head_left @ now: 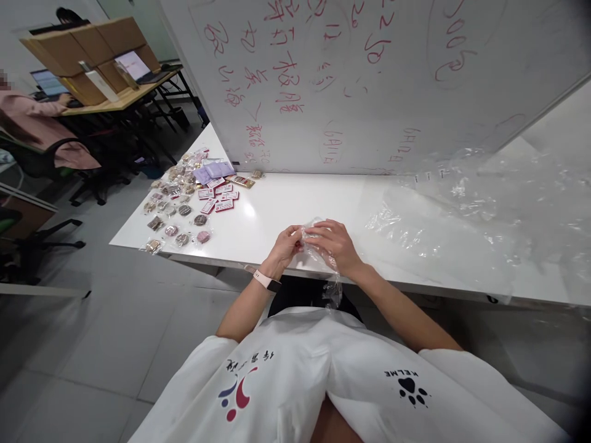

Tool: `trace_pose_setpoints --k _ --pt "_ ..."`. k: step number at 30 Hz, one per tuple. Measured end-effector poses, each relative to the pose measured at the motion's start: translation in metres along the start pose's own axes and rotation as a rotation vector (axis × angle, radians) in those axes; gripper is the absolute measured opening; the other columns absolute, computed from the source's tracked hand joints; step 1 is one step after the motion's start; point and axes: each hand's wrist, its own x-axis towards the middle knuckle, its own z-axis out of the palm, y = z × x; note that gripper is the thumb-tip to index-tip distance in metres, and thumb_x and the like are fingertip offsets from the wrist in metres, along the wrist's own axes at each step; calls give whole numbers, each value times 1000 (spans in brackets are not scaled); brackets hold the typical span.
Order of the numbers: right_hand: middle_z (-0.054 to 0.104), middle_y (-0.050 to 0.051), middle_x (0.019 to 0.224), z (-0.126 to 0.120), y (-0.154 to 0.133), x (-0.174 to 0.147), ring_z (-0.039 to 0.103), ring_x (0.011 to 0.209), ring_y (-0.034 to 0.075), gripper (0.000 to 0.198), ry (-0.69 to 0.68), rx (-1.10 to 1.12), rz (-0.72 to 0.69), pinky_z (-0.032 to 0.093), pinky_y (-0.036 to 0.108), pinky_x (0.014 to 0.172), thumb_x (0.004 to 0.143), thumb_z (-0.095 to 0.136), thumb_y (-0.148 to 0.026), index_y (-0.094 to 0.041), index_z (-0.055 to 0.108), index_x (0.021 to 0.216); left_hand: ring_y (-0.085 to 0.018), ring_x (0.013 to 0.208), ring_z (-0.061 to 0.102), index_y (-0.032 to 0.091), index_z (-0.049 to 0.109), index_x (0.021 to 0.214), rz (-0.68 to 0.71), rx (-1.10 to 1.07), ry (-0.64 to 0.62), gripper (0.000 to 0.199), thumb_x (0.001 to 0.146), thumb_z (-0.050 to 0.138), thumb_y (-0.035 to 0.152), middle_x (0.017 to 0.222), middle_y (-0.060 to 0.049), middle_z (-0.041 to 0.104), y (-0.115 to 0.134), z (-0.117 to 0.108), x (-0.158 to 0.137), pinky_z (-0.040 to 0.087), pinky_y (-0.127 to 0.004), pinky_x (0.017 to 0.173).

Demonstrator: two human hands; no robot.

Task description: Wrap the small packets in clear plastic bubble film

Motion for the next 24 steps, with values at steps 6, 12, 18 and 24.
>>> trace_pose_setpoints --k 6,12,18,24 --pt "58 8 133 7 -9 -34 52 125 27 17 338 127 76 45 50 105 88 68 -42 -27 70 95 -5 62 55 17 58 89 47 -415 -67 40 64 88 26 78 4 61 -13 31 -16 45 -15 56" --pt "57 10 137 -22 -18 -50 64 111 24 49 401 427 411 56 39 88 81 74 -46 -27 54 121 -5 56 48 21 58 95 222 -208 -130 41 75 80 50 71 5 57 -25 59 -38 41 -16 53" --pt "71 4 100 -61 -13 -74 69 84 21 45 287 175 478 57 32 73 86 68 -46 -24 58 124 -11 75 58 22 63 105 476 184 -147 28 90 66 44 89 -1 62 -25 93 -37 50 -22 68" --pt "67 8 82 -228 104 -47 63 71 20 25 1027 -508 516 51 32 65 82 69 -39 -17 63 90 -19 107 62 25 59 128 542 630 38 34 95 56 36 123 -10 60 -32 66 -17 55 -31 84"
